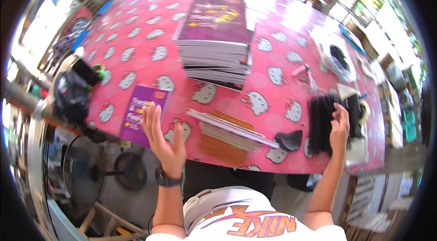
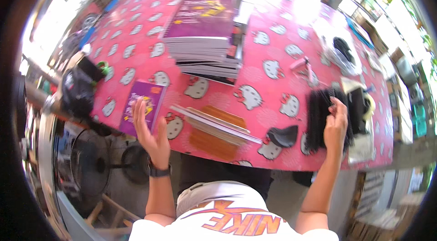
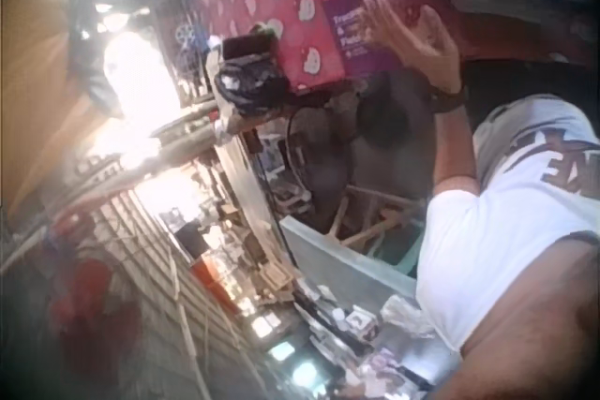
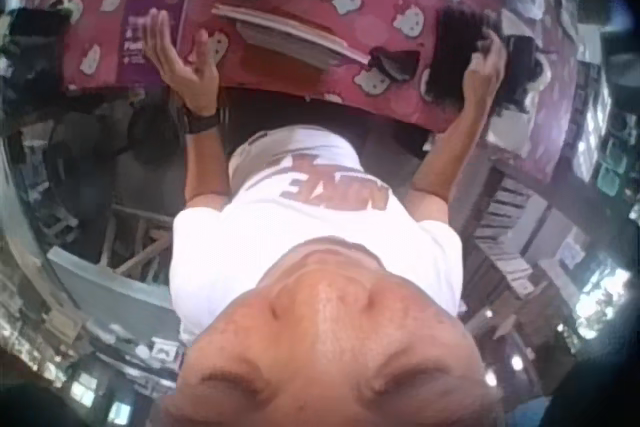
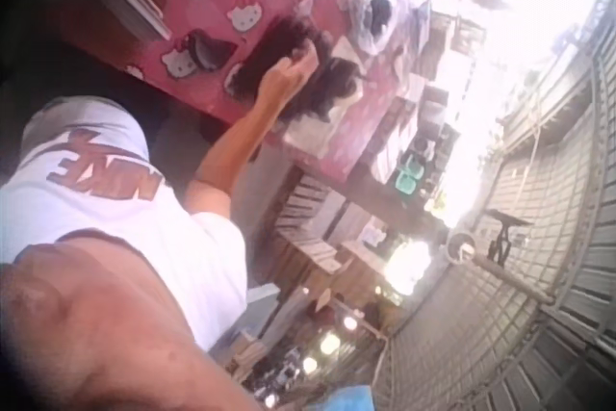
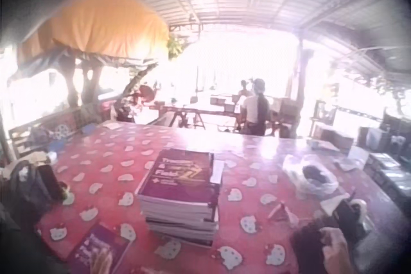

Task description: The person binds booklets by inserting a plastic comb through pre-punched holes in the covers and pages using a handheld tool.

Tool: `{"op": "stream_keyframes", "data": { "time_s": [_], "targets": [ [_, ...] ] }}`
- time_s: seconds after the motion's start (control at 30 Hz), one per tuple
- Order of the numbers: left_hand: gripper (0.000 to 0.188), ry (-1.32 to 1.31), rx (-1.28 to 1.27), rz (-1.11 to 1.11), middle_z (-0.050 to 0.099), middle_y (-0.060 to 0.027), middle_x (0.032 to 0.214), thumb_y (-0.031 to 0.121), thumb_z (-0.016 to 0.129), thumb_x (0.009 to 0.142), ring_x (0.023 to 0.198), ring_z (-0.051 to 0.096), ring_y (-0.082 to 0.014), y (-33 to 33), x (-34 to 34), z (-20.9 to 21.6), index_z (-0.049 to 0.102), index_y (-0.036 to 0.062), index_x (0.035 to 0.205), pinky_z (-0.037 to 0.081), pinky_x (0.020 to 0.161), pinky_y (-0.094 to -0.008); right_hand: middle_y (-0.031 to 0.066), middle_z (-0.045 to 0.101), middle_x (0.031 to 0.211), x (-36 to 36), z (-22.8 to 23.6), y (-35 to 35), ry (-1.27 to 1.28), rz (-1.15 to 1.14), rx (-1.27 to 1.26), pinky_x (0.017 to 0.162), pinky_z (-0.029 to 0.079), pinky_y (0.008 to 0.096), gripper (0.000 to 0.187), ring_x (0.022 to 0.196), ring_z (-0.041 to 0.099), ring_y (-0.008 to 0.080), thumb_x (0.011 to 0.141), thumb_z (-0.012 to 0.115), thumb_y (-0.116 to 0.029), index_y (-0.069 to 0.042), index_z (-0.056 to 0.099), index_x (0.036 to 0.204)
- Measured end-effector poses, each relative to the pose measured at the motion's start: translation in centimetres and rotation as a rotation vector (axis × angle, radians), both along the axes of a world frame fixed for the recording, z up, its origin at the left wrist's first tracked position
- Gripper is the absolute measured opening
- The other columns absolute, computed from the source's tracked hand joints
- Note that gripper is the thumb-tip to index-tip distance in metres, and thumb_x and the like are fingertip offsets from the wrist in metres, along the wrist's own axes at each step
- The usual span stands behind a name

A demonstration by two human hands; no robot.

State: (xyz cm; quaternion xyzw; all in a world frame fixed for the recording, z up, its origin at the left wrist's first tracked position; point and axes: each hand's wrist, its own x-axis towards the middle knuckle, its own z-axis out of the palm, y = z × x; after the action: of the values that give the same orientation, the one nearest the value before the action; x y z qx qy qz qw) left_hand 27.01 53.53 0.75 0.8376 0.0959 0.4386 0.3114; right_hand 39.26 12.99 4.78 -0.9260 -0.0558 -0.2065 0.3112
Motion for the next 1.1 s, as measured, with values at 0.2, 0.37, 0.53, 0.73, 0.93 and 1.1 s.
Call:
{"op": "stream_keyframes", "data": {
  "time_s": [0.2,0.37,0.53,0.73,0.93,1.1],
  "targets": [
    [0.082,0.143,0.175,-0.517,0.056,-0.0101,0.119,0.033,0.071,0.078,0.119,0.048,-0.026,-12.3,0.7,3.9,0.028,0.0013,0.14,0.001,0.109,-0.0585,0.0012,0.049,0.084,-5.8,4.8,6.0,0.413,0.265,0.384,0.056,0.037,0.0221,0.03,0.066,0.042,0.0062,0.098,0.045,-0.018,-0.009,0.049,0.126],
    [0.033,0.291,0.38,-0.526,0.06,-0.0017,0.088,0.025,0.07,0.074,0.091,0.057,-0.0174,-12.8,3.6,2.7,0.066,0.012,0.104,0.008,0.11,-0.0574,0.0039,0.053,0.087,-8.0,3.4,8.2,0.422,0.483,0.426,0.069,0.043,0.022,0.031,0.078,0.051,0.0104,0.093,0.049,-0.005,-0.005,0.051,0.125],
    [0.037,0.191,0.398,-0.474,0.06,-0.0025,0.089,0.022,0.068,0.075,0.09,0.056,-0.0186,-13.0,2.9,2.4,0.063,0.0104,0.109,0.016,0.108,-0.0524,0.0074,0.058,0.087,-7.7,1.5,9.7,0.23,0.603,0.368,0.067,0.047,0.0256,0.025,0.075,0.056,0.0149,0.084,0.061,0.0,-0.005,0.063,0.109],
    [0.036,0.257,0.147,-0.731,0.062,-0.0059,0.091,0.012,0.066,0.074,0.09,0.058,-0.0224,-10.9,2.7,4.0,0.059,0.0096,0.11,0.036,0.091,-0.0399,0.0063,0.06,0.089,-6.8,1.3,9.9,0.246,0.706,0.37,0.068,0.048,0.0275,0.025,0.081,0.059,0.016,0.075,0.065,0.008,-0.005,0.066,0.096],
    [0.016,0.119,0.063,-0.801,0.065,-0.0027,0.086,0.003,0.066,0.075,0.081,0.062,-0.0199,-10.2,2.6,3.0,0.061,0.011,0.087,0.038,0.092,-0.0405,0.0047,0.06,0.088,-6.0,1.2,10.0,0.206,0.738,0.281,0.071,0.05,0.0295,0.026,0.083,0.06,0.0186,0.07,0.067,0.009,-0.006,0.066,0.091],
    [0.016,0.119,0.08,-0.778,0.066,-0.0019,0.085,0.002,0.067,0.074,0.079,0.063,-0.0188,-10.2,2.5,3.1,0.062,0.0122,0.084,0.035,0.098,-0.0413,0.0036,0.06,0.087,-5.7,1.2,9.7,0.181,0.787,0.276,0.071,0.049,0.0301,0.026,0.084,0.058,0.0196,0.067,0.067,0.01,-0.007,0.066,0.087]
  ]
}}
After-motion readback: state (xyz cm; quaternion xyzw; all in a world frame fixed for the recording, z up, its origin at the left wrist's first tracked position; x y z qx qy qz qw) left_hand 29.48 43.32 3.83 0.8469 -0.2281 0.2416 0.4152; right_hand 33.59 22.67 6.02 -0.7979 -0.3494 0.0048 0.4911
